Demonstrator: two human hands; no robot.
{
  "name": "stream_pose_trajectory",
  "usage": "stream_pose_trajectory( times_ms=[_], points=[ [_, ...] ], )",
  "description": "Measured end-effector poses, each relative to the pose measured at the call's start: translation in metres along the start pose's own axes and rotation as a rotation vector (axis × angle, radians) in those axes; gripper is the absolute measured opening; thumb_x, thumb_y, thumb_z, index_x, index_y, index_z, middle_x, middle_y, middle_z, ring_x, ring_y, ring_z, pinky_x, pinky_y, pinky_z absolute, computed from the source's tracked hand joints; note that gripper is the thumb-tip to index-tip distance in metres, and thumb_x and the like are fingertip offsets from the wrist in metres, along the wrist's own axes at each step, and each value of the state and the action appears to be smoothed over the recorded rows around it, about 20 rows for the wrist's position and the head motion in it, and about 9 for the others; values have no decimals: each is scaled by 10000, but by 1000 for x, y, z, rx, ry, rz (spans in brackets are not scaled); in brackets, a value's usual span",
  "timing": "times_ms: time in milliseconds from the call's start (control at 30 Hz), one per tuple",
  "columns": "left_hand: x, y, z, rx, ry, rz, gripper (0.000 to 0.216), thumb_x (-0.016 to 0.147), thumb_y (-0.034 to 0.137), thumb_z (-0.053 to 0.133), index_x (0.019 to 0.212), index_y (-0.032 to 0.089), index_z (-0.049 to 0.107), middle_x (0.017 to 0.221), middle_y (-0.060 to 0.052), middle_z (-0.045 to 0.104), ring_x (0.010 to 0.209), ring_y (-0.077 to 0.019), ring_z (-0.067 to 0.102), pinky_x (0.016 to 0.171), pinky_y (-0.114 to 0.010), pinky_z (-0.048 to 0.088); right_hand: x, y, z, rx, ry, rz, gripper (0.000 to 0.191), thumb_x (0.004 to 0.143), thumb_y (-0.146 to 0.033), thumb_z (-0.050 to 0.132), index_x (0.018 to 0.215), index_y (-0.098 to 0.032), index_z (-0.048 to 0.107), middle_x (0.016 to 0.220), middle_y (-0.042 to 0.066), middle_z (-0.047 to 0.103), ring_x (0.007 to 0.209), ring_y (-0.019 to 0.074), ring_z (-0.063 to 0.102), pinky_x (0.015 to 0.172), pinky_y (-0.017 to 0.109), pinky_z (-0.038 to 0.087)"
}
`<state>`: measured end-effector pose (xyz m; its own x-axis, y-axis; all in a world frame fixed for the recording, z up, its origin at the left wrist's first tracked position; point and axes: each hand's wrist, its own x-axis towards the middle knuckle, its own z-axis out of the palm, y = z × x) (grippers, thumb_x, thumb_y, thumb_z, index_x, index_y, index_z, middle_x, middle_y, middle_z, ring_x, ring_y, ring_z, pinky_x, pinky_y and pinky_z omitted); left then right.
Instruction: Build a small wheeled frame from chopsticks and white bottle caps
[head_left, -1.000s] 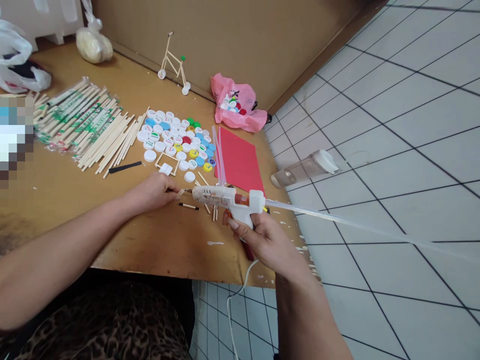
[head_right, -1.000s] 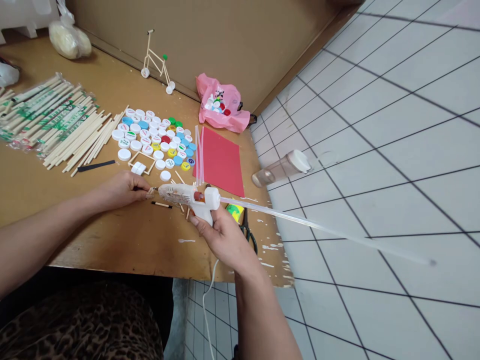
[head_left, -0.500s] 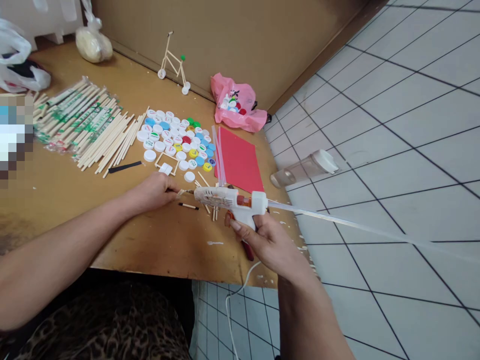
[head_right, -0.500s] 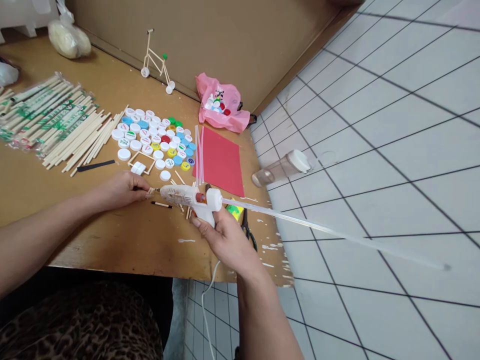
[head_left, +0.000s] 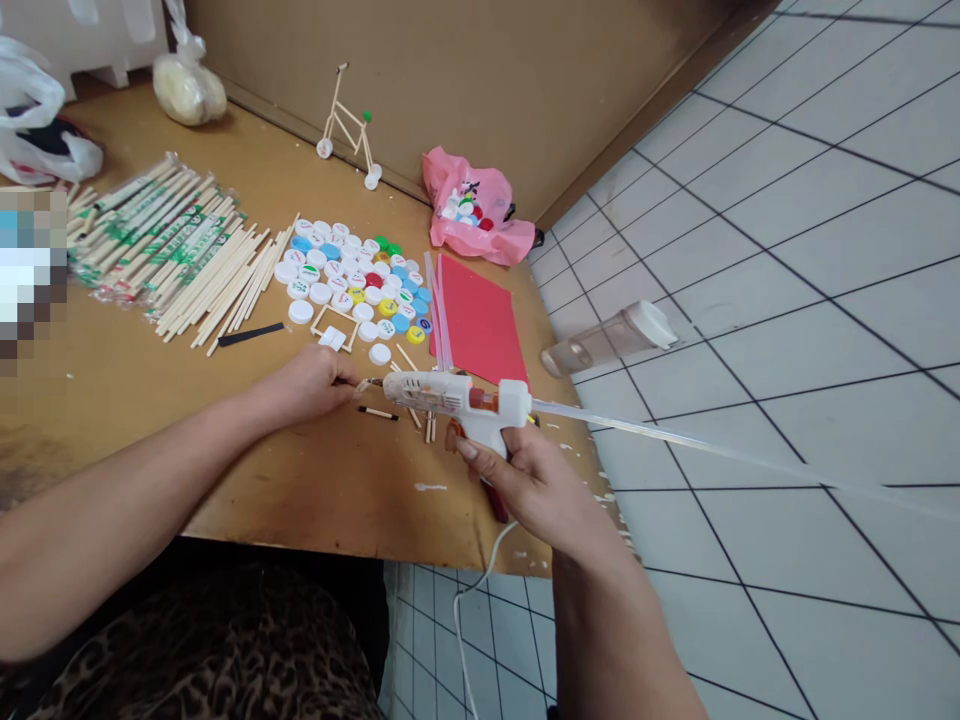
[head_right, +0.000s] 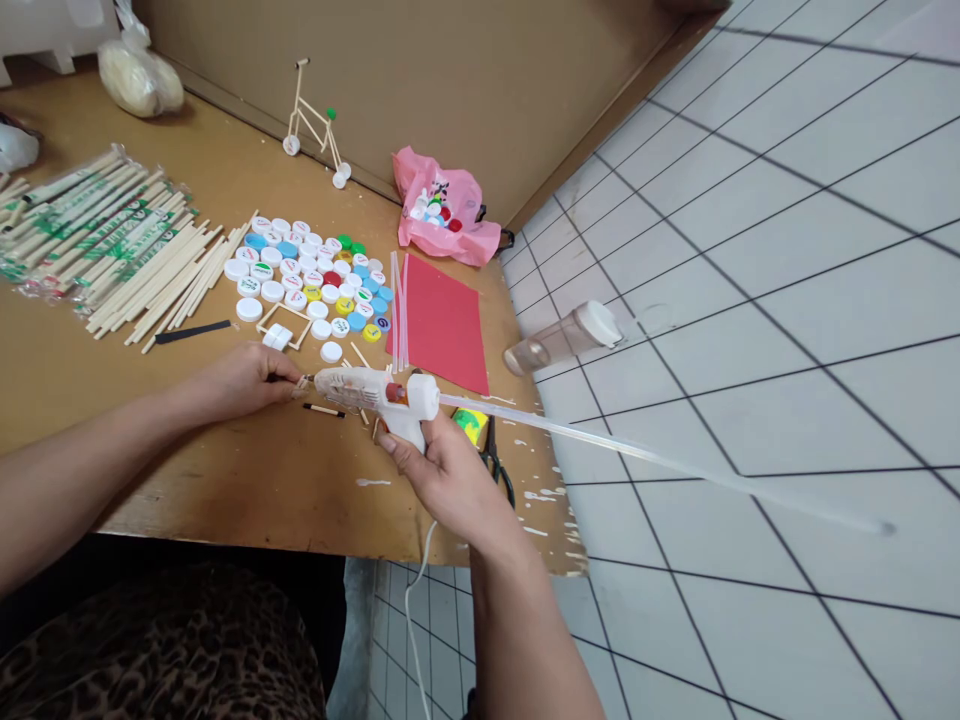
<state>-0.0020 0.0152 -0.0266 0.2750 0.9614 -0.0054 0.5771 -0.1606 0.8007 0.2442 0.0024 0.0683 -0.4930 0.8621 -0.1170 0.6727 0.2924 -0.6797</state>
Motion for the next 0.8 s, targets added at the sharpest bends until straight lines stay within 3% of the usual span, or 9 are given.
stream_pose_trajectory(
  times_ms=[800],
  points=[
    [1,0,0,10,14,29,221,795,185,576,599,155,674,531,37,561,538,-93,436,545,-212,310,-3,2,-7,-94,-14,4,263,917,-457,562,801,-227,614,743,56,662,800,245,646,654,327,522]
  ],
)
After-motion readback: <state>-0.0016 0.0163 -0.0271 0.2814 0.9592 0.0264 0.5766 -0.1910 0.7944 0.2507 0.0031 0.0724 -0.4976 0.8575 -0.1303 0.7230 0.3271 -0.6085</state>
